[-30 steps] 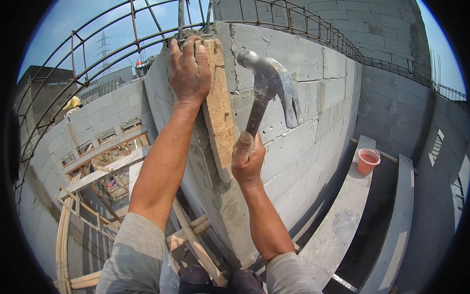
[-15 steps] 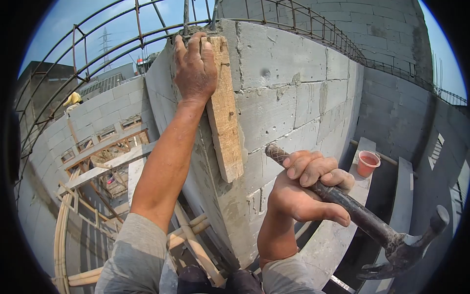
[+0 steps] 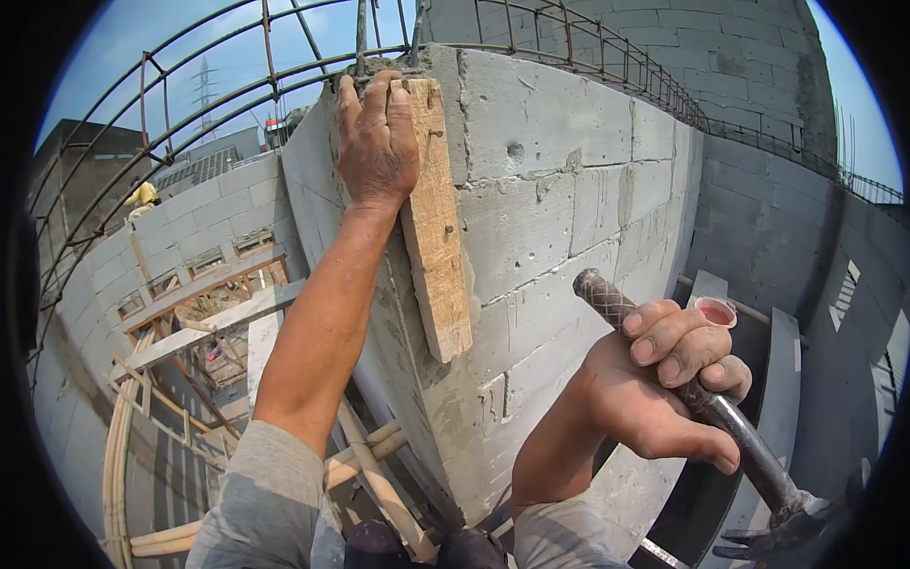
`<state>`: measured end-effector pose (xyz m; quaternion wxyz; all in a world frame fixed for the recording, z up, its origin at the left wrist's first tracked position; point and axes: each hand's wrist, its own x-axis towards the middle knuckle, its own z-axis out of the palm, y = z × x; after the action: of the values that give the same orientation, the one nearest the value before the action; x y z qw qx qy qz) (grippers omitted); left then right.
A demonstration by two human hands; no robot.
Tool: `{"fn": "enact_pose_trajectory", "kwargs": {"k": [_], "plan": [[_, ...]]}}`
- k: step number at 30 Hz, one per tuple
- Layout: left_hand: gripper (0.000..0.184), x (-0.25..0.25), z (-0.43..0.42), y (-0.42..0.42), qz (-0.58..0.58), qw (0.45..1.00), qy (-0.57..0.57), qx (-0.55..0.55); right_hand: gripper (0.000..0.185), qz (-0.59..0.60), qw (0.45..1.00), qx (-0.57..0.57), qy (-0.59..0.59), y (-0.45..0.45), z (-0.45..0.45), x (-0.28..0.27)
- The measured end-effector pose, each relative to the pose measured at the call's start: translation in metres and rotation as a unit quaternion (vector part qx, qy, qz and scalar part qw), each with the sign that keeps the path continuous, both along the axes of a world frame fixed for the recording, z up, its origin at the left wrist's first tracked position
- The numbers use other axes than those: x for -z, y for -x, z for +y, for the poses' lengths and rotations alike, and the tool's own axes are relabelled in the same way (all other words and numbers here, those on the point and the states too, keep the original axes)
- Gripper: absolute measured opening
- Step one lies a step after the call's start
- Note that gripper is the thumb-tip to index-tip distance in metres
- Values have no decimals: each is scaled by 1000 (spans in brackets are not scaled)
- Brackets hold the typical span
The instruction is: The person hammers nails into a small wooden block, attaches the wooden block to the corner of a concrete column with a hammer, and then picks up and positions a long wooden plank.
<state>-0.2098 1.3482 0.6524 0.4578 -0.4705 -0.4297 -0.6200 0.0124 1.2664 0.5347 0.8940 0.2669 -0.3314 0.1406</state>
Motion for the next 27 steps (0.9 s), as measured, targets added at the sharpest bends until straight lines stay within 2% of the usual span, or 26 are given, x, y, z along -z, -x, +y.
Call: {"fn": "enact_pose_trajectory", "kwargs": {"k": [1, 2, 3, 4, 5, 8, 10, 11, 13, 15, 18, 19, 20, 21, 23, 24, 25, 26, 27], "plan": [[36, 1, 1, 1, 4, 1000, -8, -3, 69, 1, 1000, 17, 6, 4, 12, 3], [34, -1, 1, -2, 8, 1000, -17, -3, 68, -13, 998, -39, 43, 41, 21, 13], [34, -6, 0, -4, 1, 1000, -17, 7, 62, -185, 966, -12, 181, 75, 39, 39], [35, -6, -2, -5, -7, 1000, -9, 16, 56, -373, 861, 79, 337, 100, 80, 61], [35, 0, -6, -6, -13, 1000, 7, 23, 52, -430, 831, 111, 336, 107, 82, 52], [36, -8, -2, -1, -2, 1000, -16, 9, 53, -446, 832, 43, 327, 81, 55, 44], [35, 0, 0, -3, 2, 1000, -14, 26, 57, -379, 883, 3, 278, 64, 35, 38], [35, 4, 0, -3, -3, 1000, -9, 29, 61, -319, 894, -32, 313, 53, 10, 26], [35, 0, -2, -3, -3, 1000, -3, 31, 66, -133, 970, -32, 199, 30, -1, 9], [36, 0, 1, -3, -2, 1000, -8, 28, 68, -30, 999, -26, -10, 1, -16, -10], [38, 3, 3, 2, -9, 1000, -10, 20, 67, 95, 995, 36, 4, 21, -1, -15], [38, 1, 4, -1, -8, 1000, -12, 19, 66, -32, 995, -45, 85, 55, 22, 11], [38, -4, 3, -2, -5, 1000, -21, 21, 62, -221, 941, 55, 251, 77, 59, 31], [38, -3, 1, 0, -6, 1000, -18, 23, 60, -414, 813, 211, 350, 99, 97, 51], [37, -8, 1, -2, 12, 999, -23, 25, 60, -471, 804, 13, 362, 77, 66, 35], [37, -14, 5, 0, 8, 999, -43, 19, 60, -443, 830, 0, 340, 69, 62, 23], [37, 0, 5, 1, 8, 1000, -26, 11, 60, -410, 843, -32, 347, 64, 47, 34], [35, 0, 3, 0, 0, 1000, -20, 15, 61, -359, 877, -15, 319, 57, 39, 31], [38, -1, 3, -1, -2, 1000, -18, 20, 58, -290, 912, -55, 286, 49, 22, 23]]}}
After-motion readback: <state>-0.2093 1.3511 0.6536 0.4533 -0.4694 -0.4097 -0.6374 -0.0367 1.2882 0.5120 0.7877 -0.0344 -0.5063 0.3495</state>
